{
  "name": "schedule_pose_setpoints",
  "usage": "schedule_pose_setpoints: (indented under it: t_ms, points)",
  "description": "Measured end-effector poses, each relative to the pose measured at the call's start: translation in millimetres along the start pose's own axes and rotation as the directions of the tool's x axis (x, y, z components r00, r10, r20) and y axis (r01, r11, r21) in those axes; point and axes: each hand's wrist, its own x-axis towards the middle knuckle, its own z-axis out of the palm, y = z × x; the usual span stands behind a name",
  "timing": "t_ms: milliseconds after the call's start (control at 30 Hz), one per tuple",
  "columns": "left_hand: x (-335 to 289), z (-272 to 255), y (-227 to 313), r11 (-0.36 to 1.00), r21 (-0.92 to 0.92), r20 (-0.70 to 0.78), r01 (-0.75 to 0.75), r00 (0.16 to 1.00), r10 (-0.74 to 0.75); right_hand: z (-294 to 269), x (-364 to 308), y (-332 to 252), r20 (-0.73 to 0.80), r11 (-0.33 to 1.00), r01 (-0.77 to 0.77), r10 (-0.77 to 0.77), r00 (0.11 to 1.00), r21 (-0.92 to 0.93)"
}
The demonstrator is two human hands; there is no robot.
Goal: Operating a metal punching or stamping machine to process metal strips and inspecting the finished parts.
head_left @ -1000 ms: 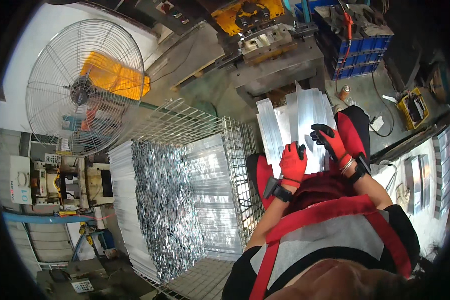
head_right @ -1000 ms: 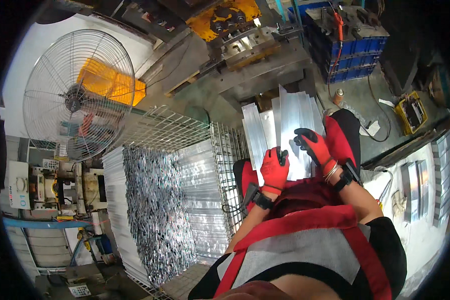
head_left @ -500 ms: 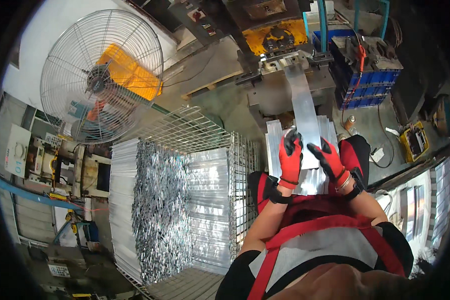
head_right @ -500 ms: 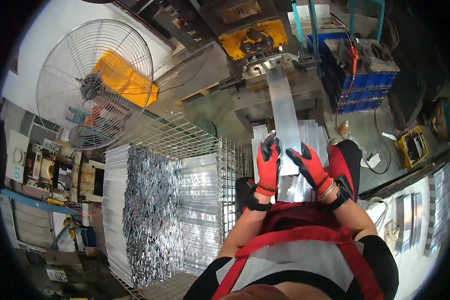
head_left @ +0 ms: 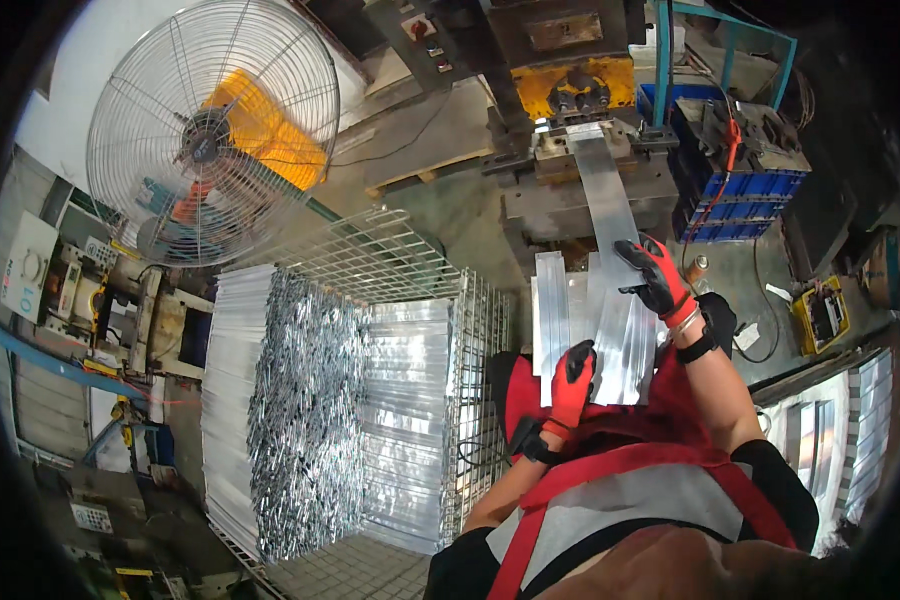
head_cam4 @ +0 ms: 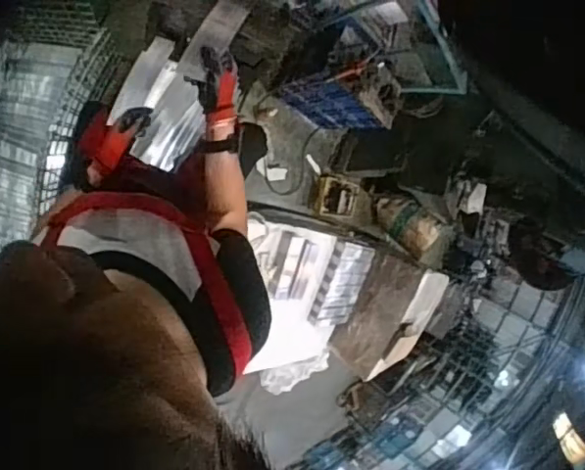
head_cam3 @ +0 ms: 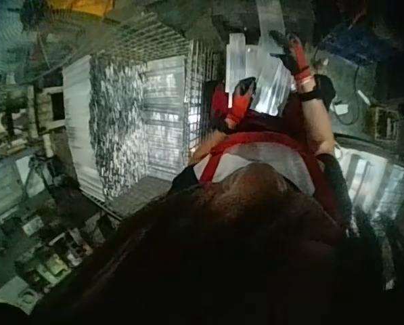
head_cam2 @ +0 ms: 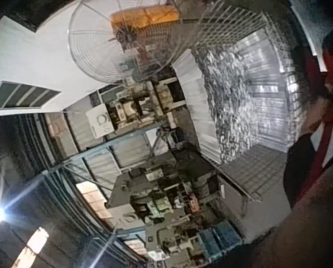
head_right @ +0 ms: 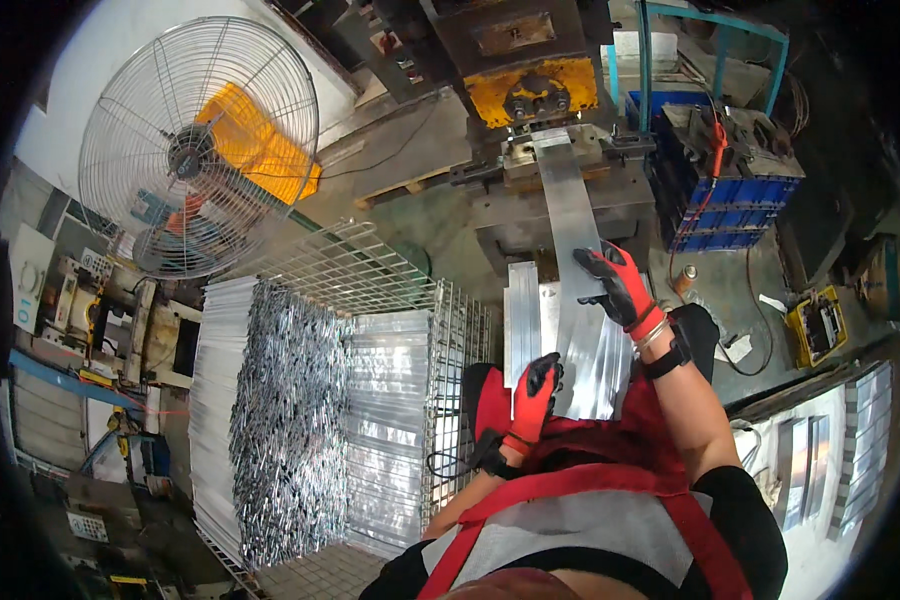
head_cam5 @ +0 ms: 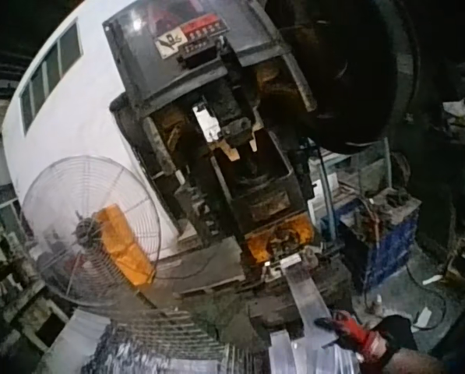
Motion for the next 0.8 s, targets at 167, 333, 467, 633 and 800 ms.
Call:
schedule_pose_setpoints:
  t_ms: [167, 333, 467, 633, 800]
  points:
    - [-17.8, -1.2, -21.4, 1.0, 0.024, 0.029, 0.013, 0.999, -0.013, 3.2, -1.7, -3.4, -0.002, 0.998, -0.037, 0.037, 0.999, 0.059]
    - [-15.3, 3.3, -15.5, 0.999, 0.016, 0.043, 0.027, 0.999, -0.028, 7.1, -0.2, -6.0, -0.003, 0.987, -0.114, 0.115, 0.993, 0.117]
    - [-14.7, 5.1, -15.9, 0.999, 0.054, 0.053, -0.001, 0.999, -0.002, 11.8, -2.5, -7.8, -0.034, 1.0, 0.011, -0.011, 0.999, 0.019]
    - [-16.1, 2.5, -23.9, 0.991, 0.129, 0.048, 0.025, 0.998, -0.031, 13.6, -6.1, -7.6, -0.067, 1.0, -0.01, 0.01, 0.998, -0.005]
    - [-16.2, 2.1, -24.5, 0.987, 0.153, 0.032, 0.056, 0.998, -0.062, 17.9, -6.7, -7.7, -0.059, 0.985, -0.156, 0.16, 0.985, 0.08]
